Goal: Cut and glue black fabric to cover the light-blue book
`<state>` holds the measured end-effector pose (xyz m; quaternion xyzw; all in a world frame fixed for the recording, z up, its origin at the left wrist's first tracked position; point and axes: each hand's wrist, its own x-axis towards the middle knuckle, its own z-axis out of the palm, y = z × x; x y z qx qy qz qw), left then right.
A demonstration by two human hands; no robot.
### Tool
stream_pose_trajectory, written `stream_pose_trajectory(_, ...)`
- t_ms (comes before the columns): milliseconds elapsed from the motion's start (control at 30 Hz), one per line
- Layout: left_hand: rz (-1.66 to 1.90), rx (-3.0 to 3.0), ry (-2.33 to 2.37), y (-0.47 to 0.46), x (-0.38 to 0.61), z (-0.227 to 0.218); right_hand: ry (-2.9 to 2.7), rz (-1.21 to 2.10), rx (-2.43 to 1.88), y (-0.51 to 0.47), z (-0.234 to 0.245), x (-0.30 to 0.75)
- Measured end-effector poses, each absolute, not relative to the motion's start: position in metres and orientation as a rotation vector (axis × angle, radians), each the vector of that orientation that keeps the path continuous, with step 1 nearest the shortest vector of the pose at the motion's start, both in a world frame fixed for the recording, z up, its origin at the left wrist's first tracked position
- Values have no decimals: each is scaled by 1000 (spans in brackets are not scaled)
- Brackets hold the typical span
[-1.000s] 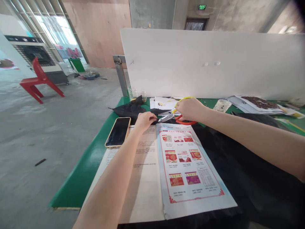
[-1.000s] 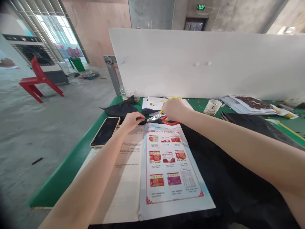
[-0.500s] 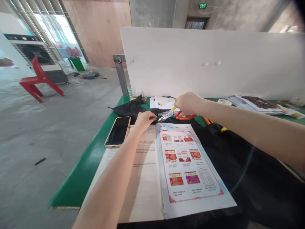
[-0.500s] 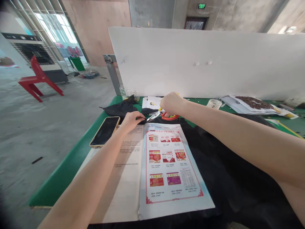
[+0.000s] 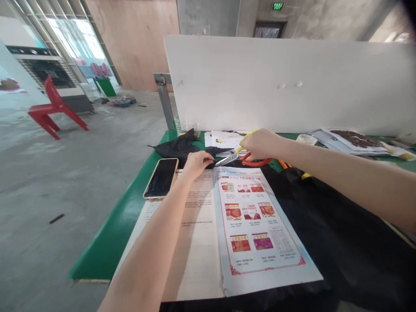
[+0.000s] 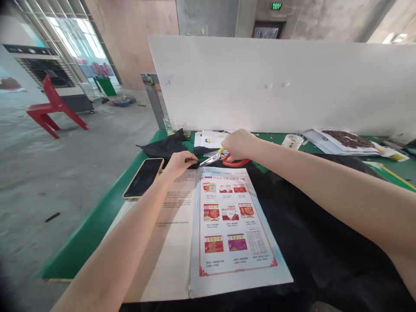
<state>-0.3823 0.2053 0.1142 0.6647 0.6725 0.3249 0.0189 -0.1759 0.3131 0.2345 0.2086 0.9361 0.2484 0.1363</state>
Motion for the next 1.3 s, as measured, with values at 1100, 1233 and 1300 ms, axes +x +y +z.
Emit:
stream_pose_trajectory(1100,1000,2047,2139,209,-380,110,2654,307,859,315,196,-151)
stream_pose_trajectory(1233,1015,2022,2138,210,-380,110,2667,328,850,317,199,-153)
stream_pose_trajectory(1300,1027,2011,2132,210,-380,110,2662,278,858,318,196,-153)
